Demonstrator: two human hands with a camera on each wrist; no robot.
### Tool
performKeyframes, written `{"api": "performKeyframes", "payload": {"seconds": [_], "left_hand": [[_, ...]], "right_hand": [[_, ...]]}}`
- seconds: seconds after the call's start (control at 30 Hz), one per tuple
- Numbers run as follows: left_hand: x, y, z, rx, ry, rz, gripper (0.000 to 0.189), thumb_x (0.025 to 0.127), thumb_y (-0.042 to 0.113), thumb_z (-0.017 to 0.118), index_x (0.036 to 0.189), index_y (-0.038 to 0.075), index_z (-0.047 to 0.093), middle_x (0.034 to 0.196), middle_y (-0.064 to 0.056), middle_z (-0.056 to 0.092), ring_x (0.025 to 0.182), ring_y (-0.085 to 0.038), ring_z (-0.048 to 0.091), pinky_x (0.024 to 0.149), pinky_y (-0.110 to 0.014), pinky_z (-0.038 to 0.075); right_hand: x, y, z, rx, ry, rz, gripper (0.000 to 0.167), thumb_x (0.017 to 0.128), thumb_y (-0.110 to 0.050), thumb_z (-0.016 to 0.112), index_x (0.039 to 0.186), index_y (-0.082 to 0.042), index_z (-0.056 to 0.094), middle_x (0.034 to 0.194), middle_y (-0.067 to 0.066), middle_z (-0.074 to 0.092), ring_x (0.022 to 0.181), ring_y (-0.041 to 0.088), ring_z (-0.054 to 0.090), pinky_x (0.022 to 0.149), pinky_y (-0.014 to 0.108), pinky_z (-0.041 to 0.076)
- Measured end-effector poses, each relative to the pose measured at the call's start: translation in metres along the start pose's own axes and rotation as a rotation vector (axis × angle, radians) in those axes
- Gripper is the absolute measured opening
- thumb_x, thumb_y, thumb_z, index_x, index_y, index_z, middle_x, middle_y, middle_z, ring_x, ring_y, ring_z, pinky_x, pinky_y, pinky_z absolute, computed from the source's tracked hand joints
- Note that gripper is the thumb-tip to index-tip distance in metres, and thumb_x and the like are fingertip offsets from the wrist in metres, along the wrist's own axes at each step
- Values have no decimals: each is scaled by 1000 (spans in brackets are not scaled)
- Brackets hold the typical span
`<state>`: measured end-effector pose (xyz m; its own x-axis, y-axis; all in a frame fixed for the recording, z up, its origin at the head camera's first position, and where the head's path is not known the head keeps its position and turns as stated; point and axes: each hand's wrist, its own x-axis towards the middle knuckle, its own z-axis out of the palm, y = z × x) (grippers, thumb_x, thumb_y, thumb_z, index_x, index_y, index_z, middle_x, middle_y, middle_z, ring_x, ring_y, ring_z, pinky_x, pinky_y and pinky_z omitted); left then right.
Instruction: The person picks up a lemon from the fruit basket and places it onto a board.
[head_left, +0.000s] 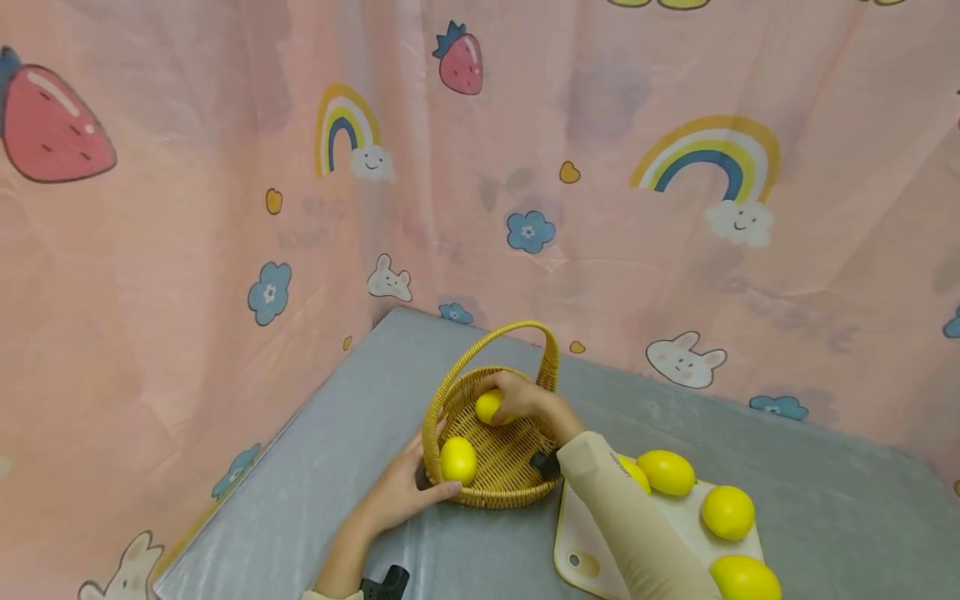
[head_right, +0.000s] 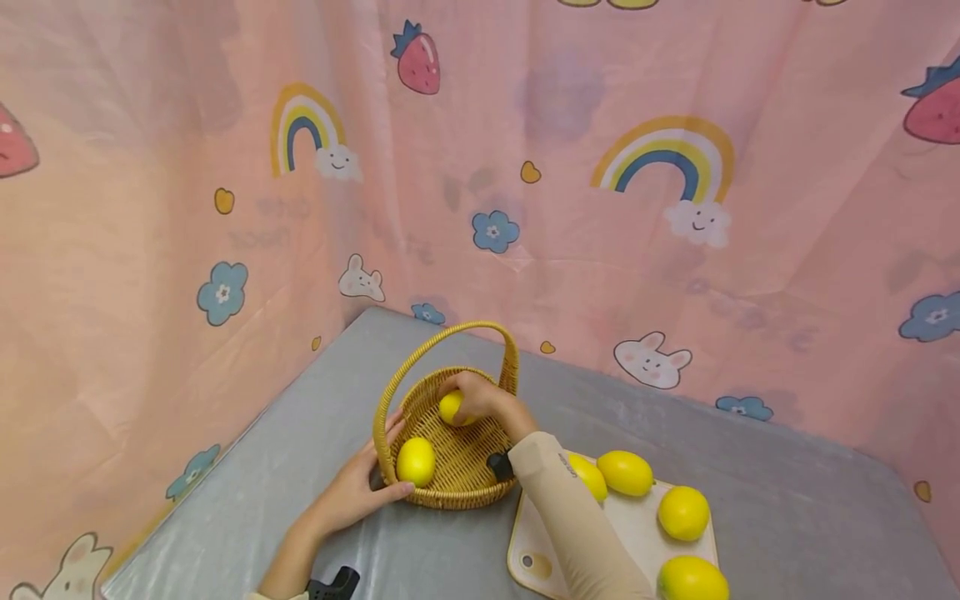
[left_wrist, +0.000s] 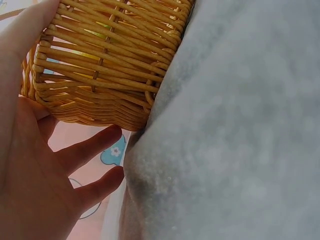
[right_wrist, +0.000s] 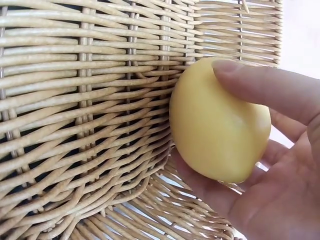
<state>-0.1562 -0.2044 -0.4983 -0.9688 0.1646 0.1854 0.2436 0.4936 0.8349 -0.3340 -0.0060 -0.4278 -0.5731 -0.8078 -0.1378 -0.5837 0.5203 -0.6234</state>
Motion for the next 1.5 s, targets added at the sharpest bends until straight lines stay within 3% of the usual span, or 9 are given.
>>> {"api": "performKeyframes", "payload": {"seconds": [0.5, 0.7, 0.83, 1.07, 1.3, 1.5], "left_hand": [[0, -1, 3, -14, 22, 15, 91, 87, 38, 77, 159, 14, 27, 166, 6, 16, 149, -22, 17, 116, -58, 20], [-3, 2, 9, -32, 5, 6, 91, 88, 37, 77, 159, 14, 26, 166, 7, 14, 150, -22, 15, 117, -59, 18], [-4, 3, 10, -27, 7, -4, 91, 88, 37, 77, 160, 16, 25, 166, 8, 12, 150, -24, 13, 115, -62, 19], [-2, 5, 6, -22, 33, 38, 91, 88, 37, 76, 159, 13, 25, 167, 7, 11, 150, -28, 13, 113, -65, 20], [-2, 9, 7, -21, 40, 71, 90, 89, 35, 76, 158, 7, 27, 167, 0, 13, 150, -35, 14, 112, -67, 20], [-9, 14, 8, -14, 31, 46, 89, 88, 33, 77, 158, 7, 27, 167, 3, 12, 150, -33, 13, 112, -68, 19]], "right_hand": [[-11, -16, -16, 94, 30, -110, 50, 83, 4, 74, 131, 4, 61, 132, 20, 59, 101, 25, 58, 81, 31, 53], [-34, -23, -22, 109, 45, -91, 50, 86, -2, 75, 134, 0, 61, 135, 17, 58, 106, 24, 58, 84, 33, 52], [-52, -28, -29, 87, 64, -127, 47, 86, -5, 77, 130, 0, 63, 135, 19, 59, 110, 26, 58, 86, 32, 52], [-97, -32, -48, 121, 122, -202, 47, 86, -6, 77, 130, -1, 63, 132, 16, 60, 112, 27, 57, 88, 34, 52], [-163, -14, -61, 154, 180, -137, 49, 85, -10, 77, 132, -3, 61, 132, 15, 61, 116, 30, 54, 90, 40, 52], [-224, 19, -43, 83, 190, -65, 47, 85, -16, 78, 128, -4, 64, 127, 10, 64, 119, 35, 54, 94, 45, 49]]}}
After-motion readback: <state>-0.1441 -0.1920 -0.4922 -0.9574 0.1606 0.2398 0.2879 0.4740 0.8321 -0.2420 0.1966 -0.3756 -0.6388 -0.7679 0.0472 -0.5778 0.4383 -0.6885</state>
